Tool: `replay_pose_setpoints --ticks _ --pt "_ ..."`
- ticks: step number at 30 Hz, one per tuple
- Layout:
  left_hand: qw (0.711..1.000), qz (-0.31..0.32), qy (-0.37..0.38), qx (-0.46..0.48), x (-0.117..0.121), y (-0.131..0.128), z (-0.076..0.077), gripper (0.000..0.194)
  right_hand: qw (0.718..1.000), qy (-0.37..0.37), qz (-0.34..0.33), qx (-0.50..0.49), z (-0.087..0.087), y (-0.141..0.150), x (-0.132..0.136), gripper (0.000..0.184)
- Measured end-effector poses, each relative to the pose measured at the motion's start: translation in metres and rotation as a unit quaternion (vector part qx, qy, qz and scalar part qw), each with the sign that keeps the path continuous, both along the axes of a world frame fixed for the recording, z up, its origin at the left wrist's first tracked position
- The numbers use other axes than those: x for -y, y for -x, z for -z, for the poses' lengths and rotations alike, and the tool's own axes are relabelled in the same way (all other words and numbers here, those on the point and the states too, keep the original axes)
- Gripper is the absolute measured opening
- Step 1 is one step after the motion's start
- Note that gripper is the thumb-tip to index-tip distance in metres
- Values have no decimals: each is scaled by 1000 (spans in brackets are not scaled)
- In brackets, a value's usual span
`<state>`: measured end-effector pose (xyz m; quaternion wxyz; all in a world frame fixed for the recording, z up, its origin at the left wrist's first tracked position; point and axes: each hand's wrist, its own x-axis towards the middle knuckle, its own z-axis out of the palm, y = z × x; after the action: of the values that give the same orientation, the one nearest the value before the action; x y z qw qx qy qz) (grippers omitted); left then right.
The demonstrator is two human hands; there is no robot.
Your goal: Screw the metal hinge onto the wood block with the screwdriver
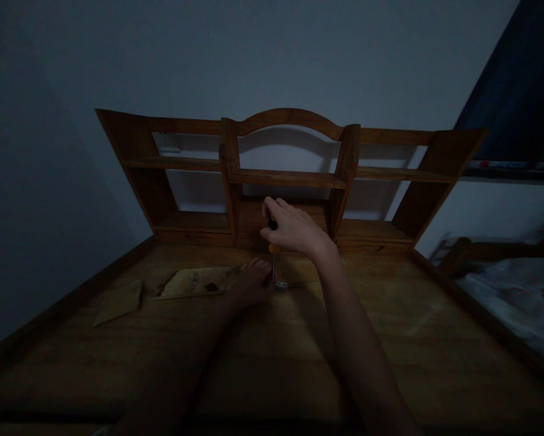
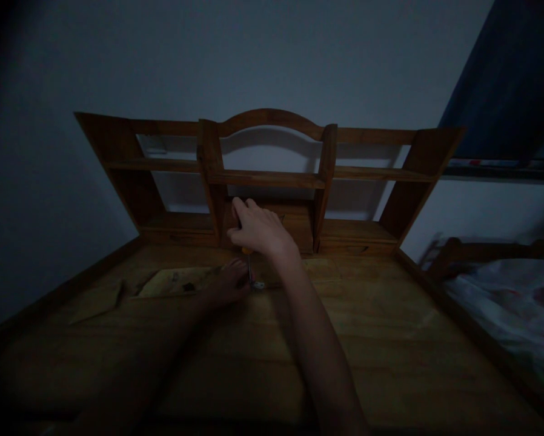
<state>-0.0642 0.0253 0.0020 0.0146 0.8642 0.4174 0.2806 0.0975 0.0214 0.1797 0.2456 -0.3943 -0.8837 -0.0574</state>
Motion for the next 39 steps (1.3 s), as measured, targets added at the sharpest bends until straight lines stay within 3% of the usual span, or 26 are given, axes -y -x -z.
replay_pose_setpoints --ticks 12,17,20,26,30,35,39 --pt "1000 11 -10 11 -2 0 4 12 1000 4 -6 -10 2 -2 -4 29" --pt "1000 -8 7 8 -3 -1 6 10 1000 -14 -5 -2 2 -3 -5 20" --pt "1000 -7 12 7 -3 0 6 9 1000 3 -22 -17 2 -2 -5 27" --pt "1000 -7 21 11 -2 0 5 10 1000 -21 9 -14 2 0 -5 23" --pt "1000 -20 11 18 -4 -1 8 6 1000 -1 -16 -19 2 0 -5 27" --pt "999 -3 19 25 -5 0 9 9 1000 -19 2 -10 1 0 -2 23" --pt "999 -8 24 26 -4 0 8 10 1000 6 -6 -4 -1 1 1 26"
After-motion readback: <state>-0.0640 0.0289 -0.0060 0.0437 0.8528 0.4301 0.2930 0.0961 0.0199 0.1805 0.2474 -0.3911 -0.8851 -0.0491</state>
